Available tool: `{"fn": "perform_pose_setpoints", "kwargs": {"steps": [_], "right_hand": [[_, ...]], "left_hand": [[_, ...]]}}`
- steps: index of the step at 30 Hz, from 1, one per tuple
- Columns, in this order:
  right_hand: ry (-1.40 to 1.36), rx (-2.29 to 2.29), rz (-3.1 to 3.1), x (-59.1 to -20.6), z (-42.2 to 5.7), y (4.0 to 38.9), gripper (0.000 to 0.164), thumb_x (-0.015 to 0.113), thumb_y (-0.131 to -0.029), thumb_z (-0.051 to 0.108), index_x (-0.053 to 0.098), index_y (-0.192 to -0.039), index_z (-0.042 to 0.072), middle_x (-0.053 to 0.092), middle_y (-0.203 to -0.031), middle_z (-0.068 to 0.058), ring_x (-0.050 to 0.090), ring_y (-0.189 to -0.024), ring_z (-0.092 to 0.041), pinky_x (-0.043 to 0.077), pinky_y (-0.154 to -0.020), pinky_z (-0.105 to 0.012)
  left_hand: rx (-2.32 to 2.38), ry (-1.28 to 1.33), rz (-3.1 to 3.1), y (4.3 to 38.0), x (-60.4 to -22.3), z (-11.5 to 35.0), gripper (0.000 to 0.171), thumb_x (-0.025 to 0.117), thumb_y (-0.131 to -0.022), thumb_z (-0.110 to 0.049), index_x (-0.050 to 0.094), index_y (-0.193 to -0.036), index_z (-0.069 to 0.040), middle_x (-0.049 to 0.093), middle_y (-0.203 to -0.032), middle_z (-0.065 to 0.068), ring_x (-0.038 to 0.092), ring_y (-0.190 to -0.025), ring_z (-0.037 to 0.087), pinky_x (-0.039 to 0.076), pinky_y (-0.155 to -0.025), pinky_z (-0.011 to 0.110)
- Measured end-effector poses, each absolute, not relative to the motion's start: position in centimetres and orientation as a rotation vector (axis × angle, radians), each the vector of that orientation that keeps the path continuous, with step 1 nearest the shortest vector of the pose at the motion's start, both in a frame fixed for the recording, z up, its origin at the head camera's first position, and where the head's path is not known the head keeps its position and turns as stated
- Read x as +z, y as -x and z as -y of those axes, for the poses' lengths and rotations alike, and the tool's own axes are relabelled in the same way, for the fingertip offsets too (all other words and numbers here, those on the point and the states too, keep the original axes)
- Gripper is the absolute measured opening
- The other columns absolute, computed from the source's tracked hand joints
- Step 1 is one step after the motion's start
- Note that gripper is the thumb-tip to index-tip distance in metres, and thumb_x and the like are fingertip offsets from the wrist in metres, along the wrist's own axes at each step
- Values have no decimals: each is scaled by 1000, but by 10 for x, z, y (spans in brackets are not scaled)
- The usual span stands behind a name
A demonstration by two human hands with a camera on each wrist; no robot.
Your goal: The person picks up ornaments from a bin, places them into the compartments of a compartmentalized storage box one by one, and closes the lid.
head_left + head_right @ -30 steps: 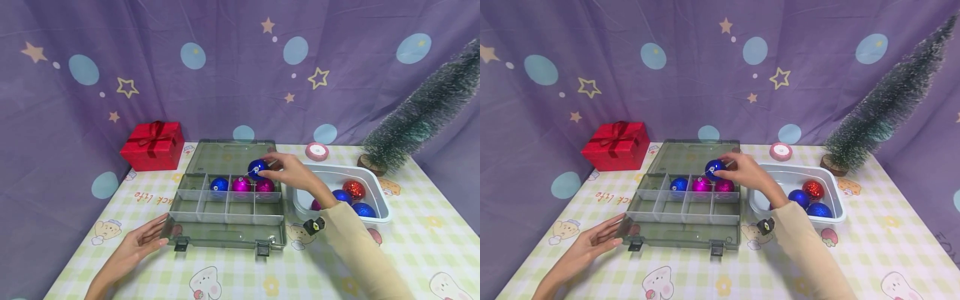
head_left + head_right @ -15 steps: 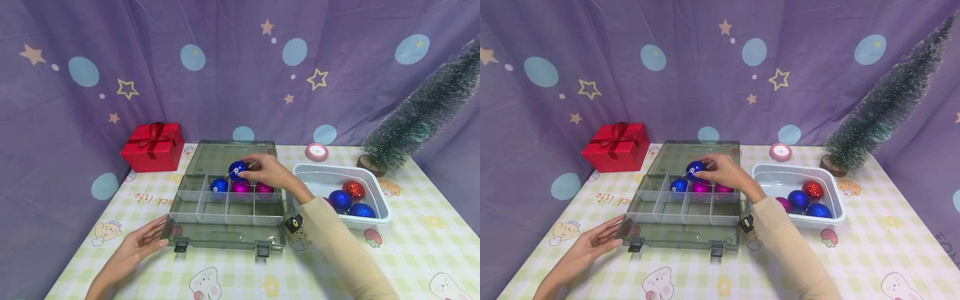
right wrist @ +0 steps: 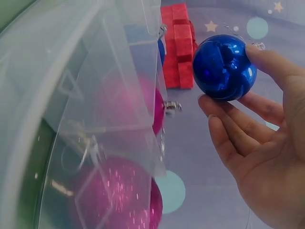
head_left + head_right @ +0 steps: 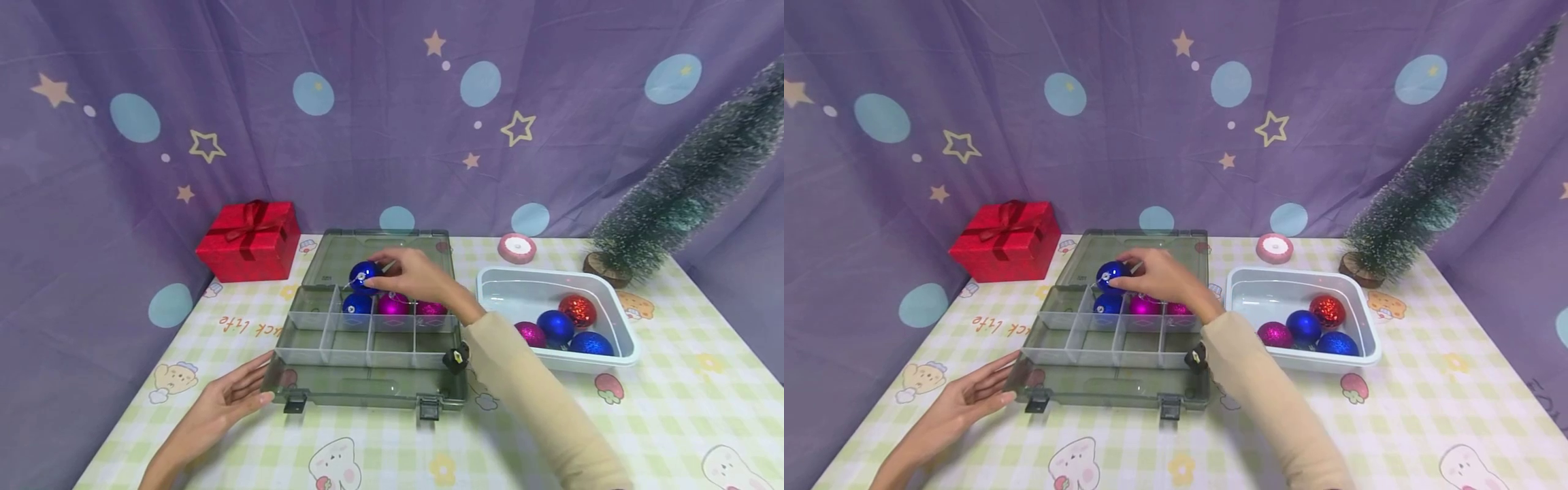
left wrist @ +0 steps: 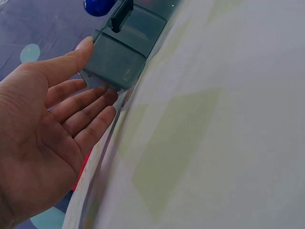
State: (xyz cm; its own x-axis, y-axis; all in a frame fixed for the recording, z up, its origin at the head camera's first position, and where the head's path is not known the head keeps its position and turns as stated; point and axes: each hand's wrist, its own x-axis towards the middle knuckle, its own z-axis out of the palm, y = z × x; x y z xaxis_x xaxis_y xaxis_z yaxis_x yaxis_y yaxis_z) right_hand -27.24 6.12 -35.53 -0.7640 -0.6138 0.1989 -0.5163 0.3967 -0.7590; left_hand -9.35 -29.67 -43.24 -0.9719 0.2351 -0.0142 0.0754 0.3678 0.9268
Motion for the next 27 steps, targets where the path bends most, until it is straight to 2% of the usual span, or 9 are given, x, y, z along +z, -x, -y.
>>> {"fn": "perform_pose_setpoints", "kwargs": {"steps": [14, 22, 27], "right_hand": [[1027, -1308, -2472, -357, -25, 276, 52, 76, -97, 32, 63, -140, 6, 68, -125, -13, 70, -103, -23, 60, -81, -28], [1035, -1287, -2468, -361, -7, 278, 52, 75, -98, 32, 63, -140, 5, 67, -128, -14, 70, -106, -22, 59, -86, -28], [1039, -1301, -2432, -363, 2, 278, 52, 75, -98, 31, 62, -140, 5, 68, -126, -13, 70, -104, -19, 59, -84, -26]], "left_hand": [[1680, -270, -2471, 94, -434, 297, 66, 70, -101, -13, 38, -157, 5, 45, -152, 30, 50, -125, -7, 46, -100, 15], [1656, -248, -2488, 93, -434, 297, 66, 70, -101, -15, 40, -157, 3, 46, -152, 28, 49, -125, -9, 45, -99, 14], [1658, -250, -2489, 94, -434, 297, 67, 71, -101, -15, 39, -156, 4, 46, -152, 29, 49, -124, -8, 45, -99, 14]]}}
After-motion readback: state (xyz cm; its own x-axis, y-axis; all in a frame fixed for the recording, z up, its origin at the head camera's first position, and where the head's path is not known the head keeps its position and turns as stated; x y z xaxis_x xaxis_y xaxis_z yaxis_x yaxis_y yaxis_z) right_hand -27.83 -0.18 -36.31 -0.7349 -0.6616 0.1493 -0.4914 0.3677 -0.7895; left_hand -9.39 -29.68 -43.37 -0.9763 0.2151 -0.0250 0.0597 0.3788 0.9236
